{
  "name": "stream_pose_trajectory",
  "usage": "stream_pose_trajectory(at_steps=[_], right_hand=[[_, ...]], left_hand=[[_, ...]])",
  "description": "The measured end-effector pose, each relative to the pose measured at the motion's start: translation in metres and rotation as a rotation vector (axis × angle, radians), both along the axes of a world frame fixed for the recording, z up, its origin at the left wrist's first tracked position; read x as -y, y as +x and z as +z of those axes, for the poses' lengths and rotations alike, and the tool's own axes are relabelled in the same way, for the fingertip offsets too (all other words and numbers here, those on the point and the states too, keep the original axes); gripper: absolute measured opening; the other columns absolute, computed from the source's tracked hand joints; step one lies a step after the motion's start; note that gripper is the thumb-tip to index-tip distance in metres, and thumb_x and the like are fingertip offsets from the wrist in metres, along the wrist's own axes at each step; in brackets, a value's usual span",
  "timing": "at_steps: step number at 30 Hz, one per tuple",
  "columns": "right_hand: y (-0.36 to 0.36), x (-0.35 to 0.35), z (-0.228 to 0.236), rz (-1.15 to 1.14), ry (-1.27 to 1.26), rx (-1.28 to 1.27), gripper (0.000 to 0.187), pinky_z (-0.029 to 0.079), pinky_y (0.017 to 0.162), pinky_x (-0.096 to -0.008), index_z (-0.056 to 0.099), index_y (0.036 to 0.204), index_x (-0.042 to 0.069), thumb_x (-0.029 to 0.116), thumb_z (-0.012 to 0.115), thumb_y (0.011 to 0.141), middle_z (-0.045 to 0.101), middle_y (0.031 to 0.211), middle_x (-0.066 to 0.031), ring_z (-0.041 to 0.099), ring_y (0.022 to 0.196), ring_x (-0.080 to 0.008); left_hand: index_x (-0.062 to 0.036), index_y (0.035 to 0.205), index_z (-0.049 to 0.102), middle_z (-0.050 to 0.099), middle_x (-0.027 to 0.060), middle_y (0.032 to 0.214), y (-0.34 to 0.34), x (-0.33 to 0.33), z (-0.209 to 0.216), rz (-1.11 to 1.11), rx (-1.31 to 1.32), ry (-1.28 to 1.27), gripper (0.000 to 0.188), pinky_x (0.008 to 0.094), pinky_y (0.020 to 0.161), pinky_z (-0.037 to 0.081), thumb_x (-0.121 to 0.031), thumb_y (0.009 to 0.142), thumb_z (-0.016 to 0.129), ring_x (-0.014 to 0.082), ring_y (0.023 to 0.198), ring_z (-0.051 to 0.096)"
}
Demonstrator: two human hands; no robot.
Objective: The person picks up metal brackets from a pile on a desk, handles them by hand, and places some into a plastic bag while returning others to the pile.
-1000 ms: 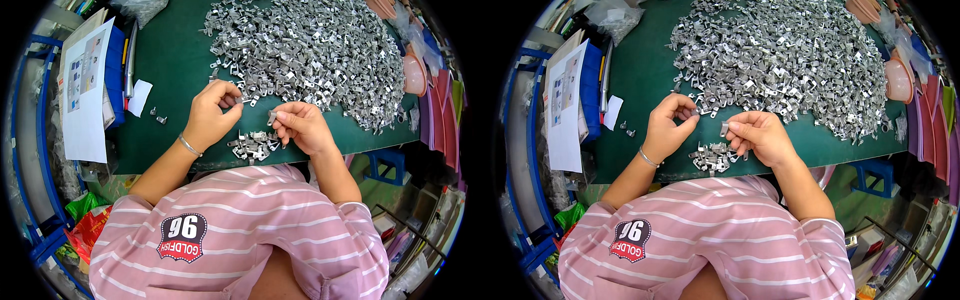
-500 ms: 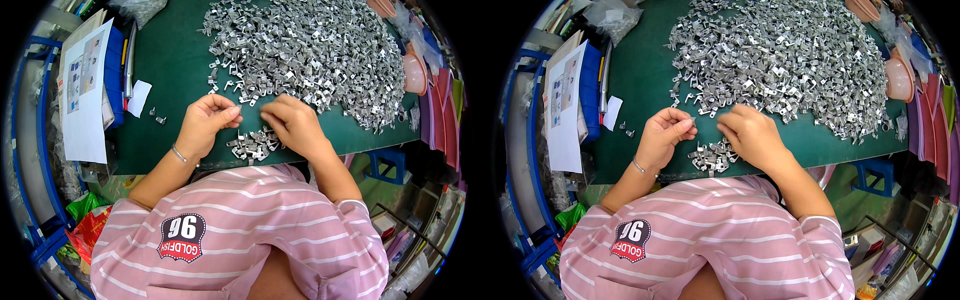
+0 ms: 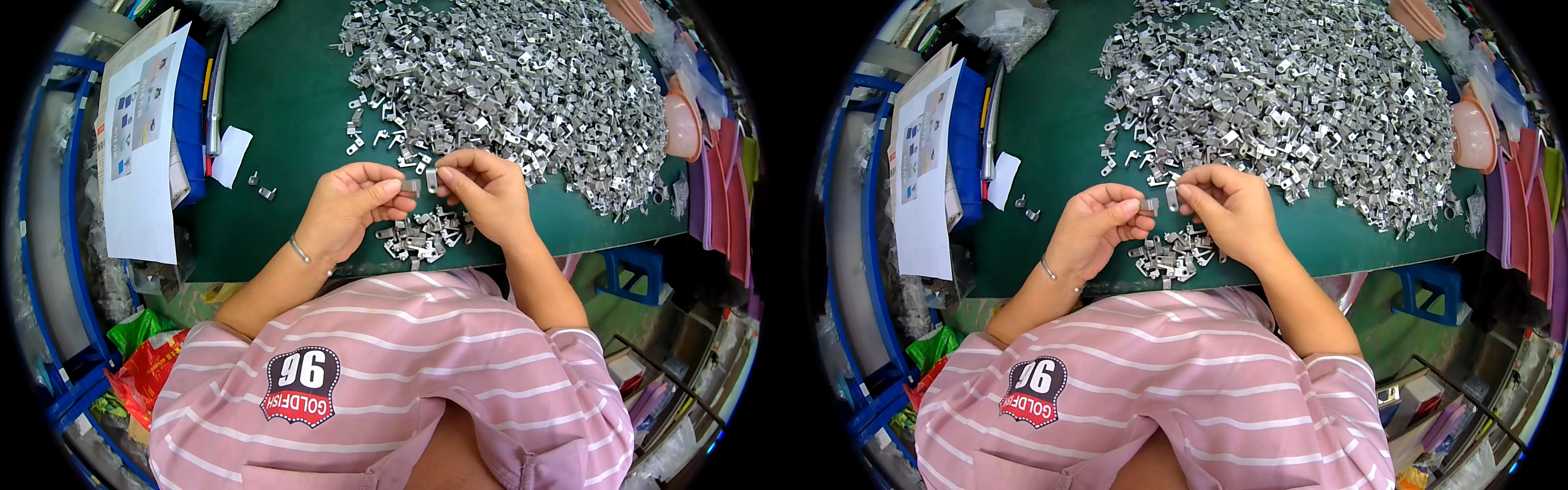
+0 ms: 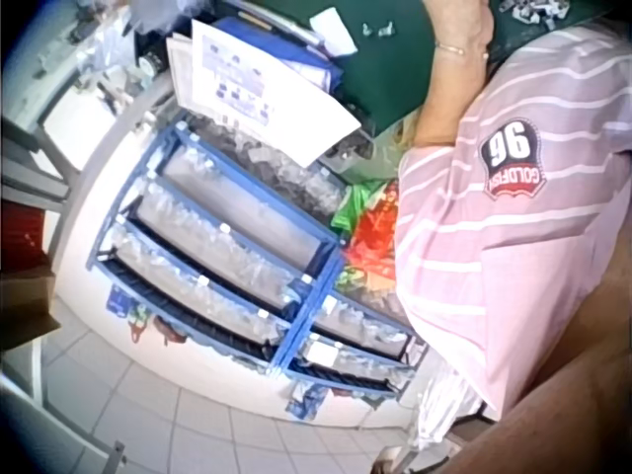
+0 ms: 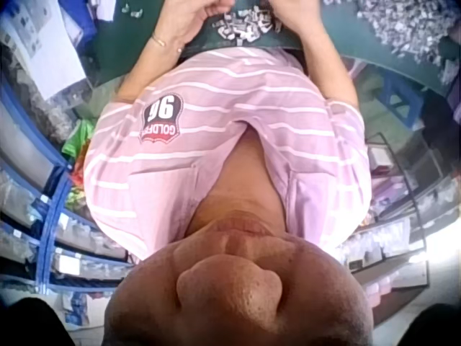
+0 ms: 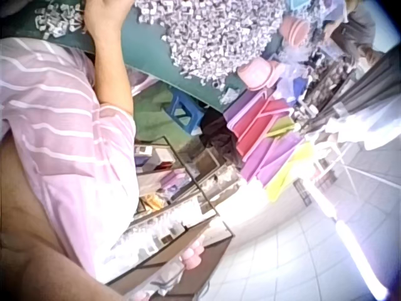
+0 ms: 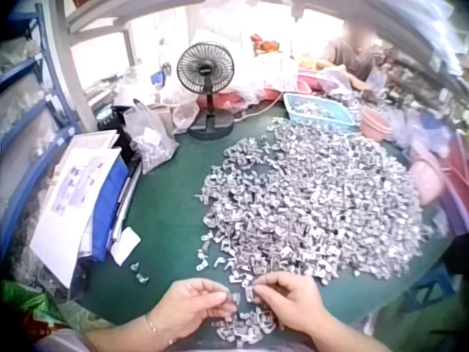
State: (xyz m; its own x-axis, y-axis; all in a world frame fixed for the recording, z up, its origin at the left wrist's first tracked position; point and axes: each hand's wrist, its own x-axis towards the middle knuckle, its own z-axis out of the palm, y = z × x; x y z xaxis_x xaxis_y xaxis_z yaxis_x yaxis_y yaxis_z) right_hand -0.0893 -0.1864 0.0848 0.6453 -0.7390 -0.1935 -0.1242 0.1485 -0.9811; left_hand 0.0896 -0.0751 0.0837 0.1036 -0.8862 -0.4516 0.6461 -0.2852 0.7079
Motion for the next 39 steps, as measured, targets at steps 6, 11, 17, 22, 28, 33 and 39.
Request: stream_pose_trajectory(at_steps=[6, 11, 17, 22, 28, 33, 39], right_hand=[[-0.011, -0.003, -0.001, 0.015, 0.158, 0.153, 0.012, 0.052, 0.059, -0.0214, 0.065, 0.099, -0.003, 0.005, 0.063, 0.09, 0.067, 0.083, -0.0054, 0.064, 0.072, -0.0097], [-0.012, -0.001, 0.001, 0.06, -0.76, -0.049, 0.009, 0.051, 0.063, -0.0281, 0.067, 0.091, 0.002, 0.001, 0.065, 0.083, 0.067, 0.084, -0.0091, 0.065, 0.073, -0.0195], [-0.01, 0.002, -0.004, 0.278, -0.94, -0.117, 0.01, 0.05, 0.061, -0.0369, 0.066, 0.087, 0.005, 0.012, 0.068, 0.079, 0.064, 0.08, -0.0085, 0.063, 0.073, -0.027], [0.02, -0.005, -0.008, 0.045, -1.137, -0.342, 0.011, 0.049, 0.057, -0.0395, 0.062, 0.085, 0.005, 0.01, 0.067, 0.077, 0.058, 0.071, -0.0085, 0.062, 0.067, -0.0277], [0.016, -0.007, -0.007, 0.051, -1.151, -0.379, 0.011, 0.049, 0.067, -0.0407, 0.058, 0.078, 0.005, 0.006, 0.067, 0.072, 0.056, 0.081, -0.011, 0.059, 0.078, -0.0293], [0.007, -0.005, -0.007, 0.045, -0.862, -0.243, 0.016, 0.05, 0.066, -0.0358, 0.064, 0.092, 0.004, 0.0, 0.065, 0.077, 0.059, 0.084, -0.0101, 0.061, 0.08, -0.0278], [-0.006, -0.003, -0.007, -0.014, 0.202, 0.232, 0.016, 0.055, 0.073, -0.0276, 0.065, 0.101, -0.003, -0.005, 0.062, 0.085, 0.067, 0.093, -0.0112, 0.065, 0.081, -0.0157]], left_hand=[[0.0013, 0.1, 0.062, 0.067, 0.0097, 0.088, 0.0, 0.0, 0.0, -0.007, 0.015, -0.014, 0.014, 0.0255, 0.066, 0.055, -0.004, 0.088, 0.064, 0.0136, 0.071, 0.064], [0.0021, 0.099, 0.065, 0.067, 0.0074, 0.085, 0.004, -0.005, 0.003, -0.126, 0.324, -0.004, 0.012, 0.0223, 0.065, 0.052, -0.002, 0.088, 0.062, 0.0115, 0.071, 0.063], [-0.001, 0.101, 0.066, 0.063, 0.0063, 0.087, 0.009, -0.011, 0.005, -0.368, 1.244, -0.281, 0.02, 0.023, 0.064, 0.049, 0.003, 0.081, 0.064, 0.0137, 0.07, 0.061], [-0.0023, 0.099, 0.064, 0.056, 0.0101, 0.09, 0.003, 0.02, -0.005, -0.12, 1.476, -0.421, 0.024, 0.0284, 0.063, 0.049, 0.003, 0.076, 0.068, 0.0217, 0.073, 0.06], [-0.0011, 0.095, 0.063, 0.054, 0.0089, 0.083, 0.002, 0.029, -0.013, -0.144, 1.615, -0.481, 0.019, 0.0303, 0.064, 0.049, 0.001, 0.076, 0.069, 0.023, 0.074, 0.058], [-0.0002, 0.096, 0.064, 0.059, 0.0059, 0.084, -0.002, 0.021, 0.0, -0.129, 1.303, -0.301, 0.016, 0.0281, 0.066, 0.049, 0.0, 0.08, 0.067, 0.0142, 0.071, 0.059], [0.0035, 0.098, 0.062, 0.065, 0.0103, 0.093, 0.001, 0.01, 0.006, -0.054, 0.283, -0.081, 0.012, 0.0263, 0.068, 0.056, -0.002, 0.088, 0.063, 0.0185, 0.082, 0.068]])
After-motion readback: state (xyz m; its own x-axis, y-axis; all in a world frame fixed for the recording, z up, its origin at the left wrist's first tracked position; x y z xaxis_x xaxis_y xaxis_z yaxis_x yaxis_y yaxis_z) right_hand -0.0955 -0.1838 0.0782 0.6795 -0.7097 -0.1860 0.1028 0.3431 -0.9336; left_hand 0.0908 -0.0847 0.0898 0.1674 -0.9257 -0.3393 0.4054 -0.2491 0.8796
